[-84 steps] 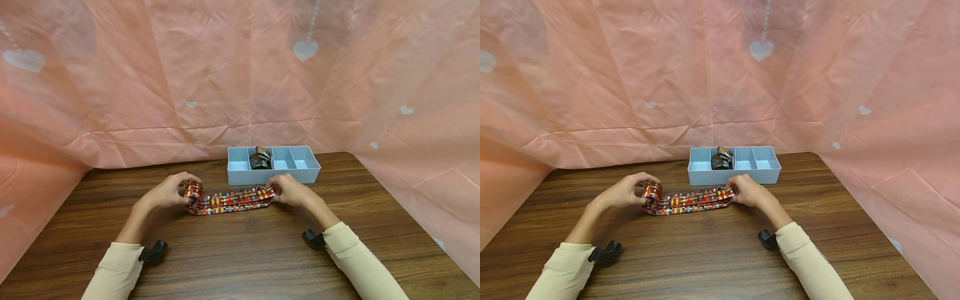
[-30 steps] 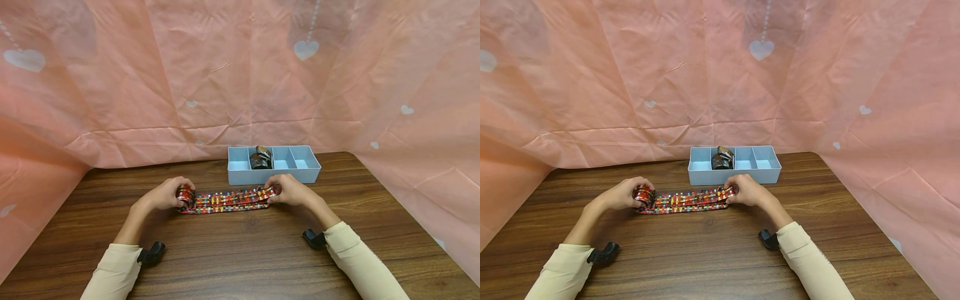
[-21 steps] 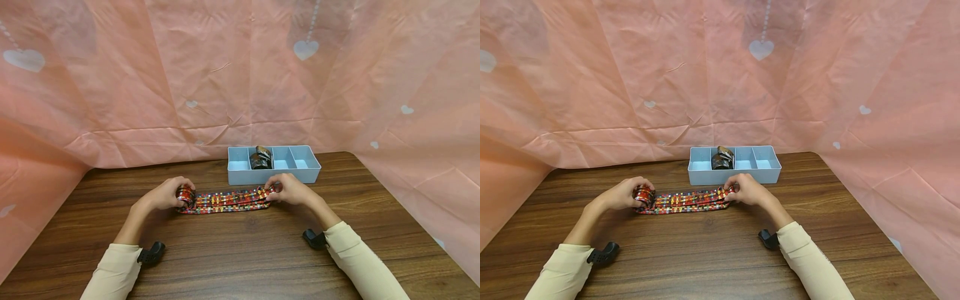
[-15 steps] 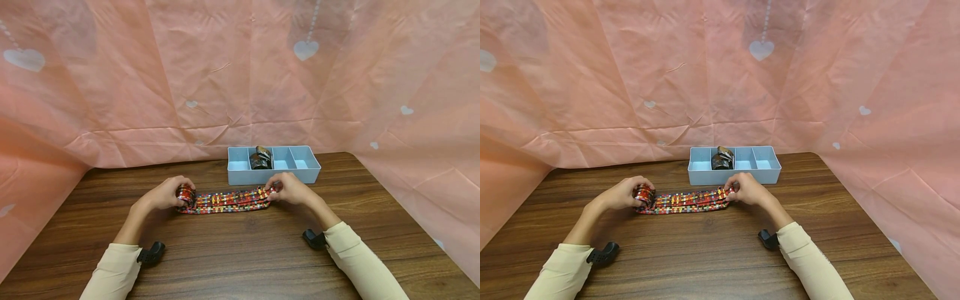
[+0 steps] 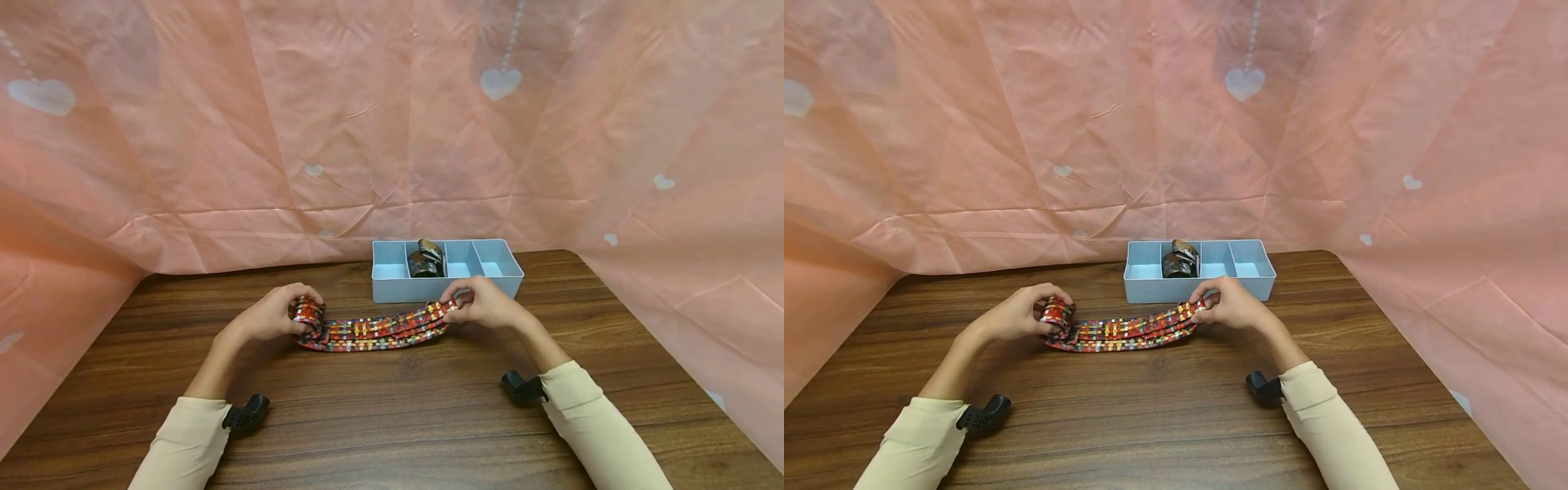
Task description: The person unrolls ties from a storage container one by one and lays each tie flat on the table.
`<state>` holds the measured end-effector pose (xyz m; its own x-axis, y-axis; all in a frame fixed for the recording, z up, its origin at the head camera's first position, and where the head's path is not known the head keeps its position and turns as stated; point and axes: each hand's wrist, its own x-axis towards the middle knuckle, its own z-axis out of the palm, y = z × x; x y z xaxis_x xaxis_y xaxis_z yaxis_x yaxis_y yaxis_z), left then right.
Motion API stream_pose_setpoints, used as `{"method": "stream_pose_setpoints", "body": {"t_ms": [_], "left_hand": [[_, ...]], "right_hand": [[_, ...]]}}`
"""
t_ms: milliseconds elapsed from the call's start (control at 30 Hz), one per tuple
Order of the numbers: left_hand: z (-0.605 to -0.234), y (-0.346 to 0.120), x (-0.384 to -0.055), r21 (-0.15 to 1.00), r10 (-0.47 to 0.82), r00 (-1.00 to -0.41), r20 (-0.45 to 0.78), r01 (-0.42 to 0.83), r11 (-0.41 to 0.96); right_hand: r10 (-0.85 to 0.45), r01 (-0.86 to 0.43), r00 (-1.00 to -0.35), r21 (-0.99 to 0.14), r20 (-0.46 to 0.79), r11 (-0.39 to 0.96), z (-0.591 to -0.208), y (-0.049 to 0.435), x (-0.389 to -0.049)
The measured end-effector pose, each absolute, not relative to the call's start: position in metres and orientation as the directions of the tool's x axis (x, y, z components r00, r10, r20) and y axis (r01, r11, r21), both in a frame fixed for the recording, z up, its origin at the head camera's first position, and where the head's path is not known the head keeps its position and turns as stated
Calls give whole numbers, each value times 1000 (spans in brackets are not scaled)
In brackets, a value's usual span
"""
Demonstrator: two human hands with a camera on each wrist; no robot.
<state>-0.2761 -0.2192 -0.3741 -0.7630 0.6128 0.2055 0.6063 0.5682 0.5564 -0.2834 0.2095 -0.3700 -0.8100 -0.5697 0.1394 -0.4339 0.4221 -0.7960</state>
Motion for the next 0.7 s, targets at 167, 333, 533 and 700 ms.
{"method": "stream_pose_setpoints", "body": {"t_ms": [167,333,533,700], "left_hand": [[-374,-215,-276,613,606,-758,240,603,511],[-374,-207,-274,683,595,-756,274,588,433],[-375,-198,-272,717,586,-756,292,579,389],[-376,-193,-273,697,585,-743,324,606,383]], "right_hand": [[-571,-420,-809,-820,142,390,-367,219,-283],[-577,-402,-801,-856,158,324,-366,224,-282],[-568,-437,-796,-848,209,299,-364,234,-280],[-564,-444,-795,-849,225,287,-361,242,-279]]}}
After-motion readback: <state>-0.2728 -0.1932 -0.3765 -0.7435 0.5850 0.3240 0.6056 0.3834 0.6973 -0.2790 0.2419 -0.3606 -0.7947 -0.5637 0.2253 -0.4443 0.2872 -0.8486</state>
